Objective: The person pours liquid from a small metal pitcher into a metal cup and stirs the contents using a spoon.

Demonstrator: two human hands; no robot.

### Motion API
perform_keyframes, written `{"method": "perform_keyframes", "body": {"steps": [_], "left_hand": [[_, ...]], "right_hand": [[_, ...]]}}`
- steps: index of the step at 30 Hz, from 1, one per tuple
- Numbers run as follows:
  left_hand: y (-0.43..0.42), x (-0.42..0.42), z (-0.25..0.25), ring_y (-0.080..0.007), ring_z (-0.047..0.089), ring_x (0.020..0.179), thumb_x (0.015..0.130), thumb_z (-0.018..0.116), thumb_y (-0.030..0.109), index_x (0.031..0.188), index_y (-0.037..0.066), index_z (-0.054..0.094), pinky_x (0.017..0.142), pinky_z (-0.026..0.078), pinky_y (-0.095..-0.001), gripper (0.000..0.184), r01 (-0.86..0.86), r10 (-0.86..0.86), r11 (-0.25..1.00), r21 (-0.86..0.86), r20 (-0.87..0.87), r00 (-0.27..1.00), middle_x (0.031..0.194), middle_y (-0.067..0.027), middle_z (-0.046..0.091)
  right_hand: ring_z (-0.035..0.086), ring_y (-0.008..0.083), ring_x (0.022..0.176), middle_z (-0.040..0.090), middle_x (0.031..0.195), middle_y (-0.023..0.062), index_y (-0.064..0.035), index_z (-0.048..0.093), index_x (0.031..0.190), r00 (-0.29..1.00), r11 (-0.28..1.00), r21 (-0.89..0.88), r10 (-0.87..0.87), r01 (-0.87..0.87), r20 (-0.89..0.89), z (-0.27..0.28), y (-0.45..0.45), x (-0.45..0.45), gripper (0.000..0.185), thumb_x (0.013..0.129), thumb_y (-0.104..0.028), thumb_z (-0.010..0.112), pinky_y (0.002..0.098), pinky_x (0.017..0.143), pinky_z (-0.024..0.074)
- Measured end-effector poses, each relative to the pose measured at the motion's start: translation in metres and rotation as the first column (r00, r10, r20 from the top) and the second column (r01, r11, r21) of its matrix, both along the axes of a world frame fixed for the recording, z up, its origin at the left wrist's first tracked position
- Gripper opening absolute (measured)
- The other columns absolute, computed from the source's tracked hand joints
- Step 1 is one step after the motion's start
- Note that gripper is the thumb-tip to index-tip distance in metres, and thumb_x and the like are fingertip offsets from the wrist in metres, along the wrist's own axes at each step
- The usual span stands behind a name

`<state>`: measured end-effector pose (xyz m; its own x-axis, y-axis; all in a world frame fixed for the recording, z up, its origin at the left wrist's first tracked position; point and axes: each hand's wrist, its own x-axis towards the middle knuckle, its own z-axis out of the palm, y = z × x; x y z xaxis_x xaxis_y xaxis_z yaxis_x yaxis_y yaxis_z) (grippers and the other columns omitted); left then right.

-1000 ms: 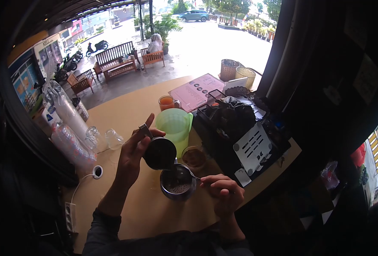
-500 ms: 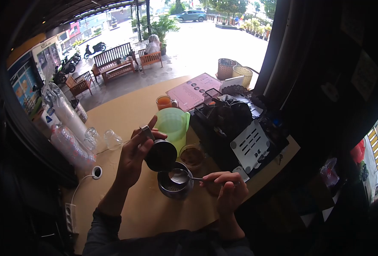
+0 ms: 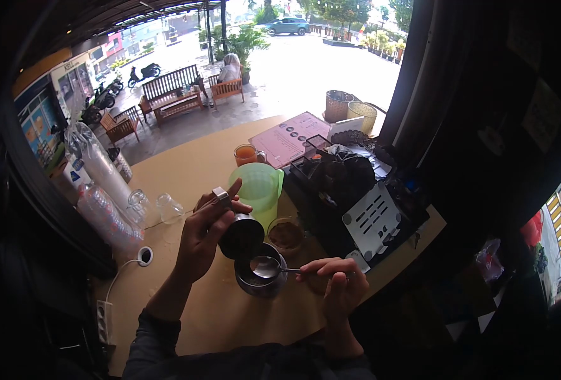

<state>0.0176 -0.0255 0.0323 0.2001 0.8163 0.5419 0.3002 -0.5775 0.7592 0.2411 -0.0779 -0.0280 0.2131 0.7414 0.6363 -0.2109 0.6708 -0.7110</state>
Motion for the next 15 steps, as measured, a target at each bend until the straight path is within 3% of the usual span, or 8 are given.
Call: {"method": "perform_keyframes", "body": {"steps": [2,4,8,10,15], "left_hand": [[-0.0006,0.0017,0.0028,-0.0199,0.052,0.114,0.097,0.051,0.021,0.129,0.003,0.06,0.11,0.02,-0.0435,0.038,0.001,-0.001,1.0,-0.007,0.005,1.0,0.113,-0.0048,0.07],[-0.0008,0.0024,0.0048,-0.0204,0.05,0.114,0.094,0.05,0.013,0.13,0.0,0.058,0.104,0.037,-0.0377,0.04,-0.009,0.009,1.0,0.0,-0.054,0.998,0.11,-0.0088,0.068],[0.0021,0.0031,0.0029,-0.0202,0.051,0.11,0.094,0.05,0.013,0.136,0.002,0.053,0.104,0.036,-0.0372,0.044,0.012,-0.011,1.0,0.024,-0.064,0.998,0.104,-0.0072,0.069],[-0.0001,0.0054,0.0048,-0.0195,0.053,0.109,0.096,0.051,0.019,0.131,0.003,0.059,0.11,0.021,-0.043,0.039,-0.007,0.007,1.0,-0.013,-0.008,1.0,0.11,-0.0054,0.071],[0.0005,0.0051,0.0052,-0.019,0.054,0.106,0.095,0.051,0.019,0.131,0.004,0.059,0.11,0.021,-0.0424,0.04,-0.014,0.014,1.0,0.01,-0.03,0.999,0.106,-0.0057,0.072]], "right_hand": [[0.067,0.0264,0.061,0.066,0.077,0.0246,0.0031,0.052,0.085,1.0,1.0,0.004,-0.003,0.003,0.003,0.0009,0.0001,0.0005,0.051,0.097,-0.046,0.051,0.0366,0.058,0.0572],[0.067,0.0264,0.061,0.066,0.077,0.0245,0.0031,0.052,0.084,1.0,1.0,0.004,-0.008,0.008,0.004,0.0,-0.0003,0.0009,0.051,0.097,-0.046,0.051,0.0366,0.058,0.0572],[0.067,0.0263,0.06,0.067,0.077,0.0243,0.0028,0.052,0.084,1.0,1.0,0.009,-0.018,0.018,0.007,-0.0001,0.0024,0.0018,0.05,0.097,-0.046,0.05,0.0363,0.058,0.0572],[0.067,0.0263,0.06,0.067,0.077,0.0242,0.0027,0.052,0.084,1.0,1.0,0.009,-0.015,0.015,0.004,-0.0007,0.0012,0.0021,0.05,0.098,-0.046,0.05,0.0362,0.058,0.0571],[0.067,0.0262,0.06,0.067,0.076,0.0241,0.0026,0.052,0.084,1.0,0.999,-0.029,-0.021,0.021,0.002,-0.0024,0.0011,0.0028,0.05,0.097,-0.046,0.05,0.0361,0.058,0.0571]]}}
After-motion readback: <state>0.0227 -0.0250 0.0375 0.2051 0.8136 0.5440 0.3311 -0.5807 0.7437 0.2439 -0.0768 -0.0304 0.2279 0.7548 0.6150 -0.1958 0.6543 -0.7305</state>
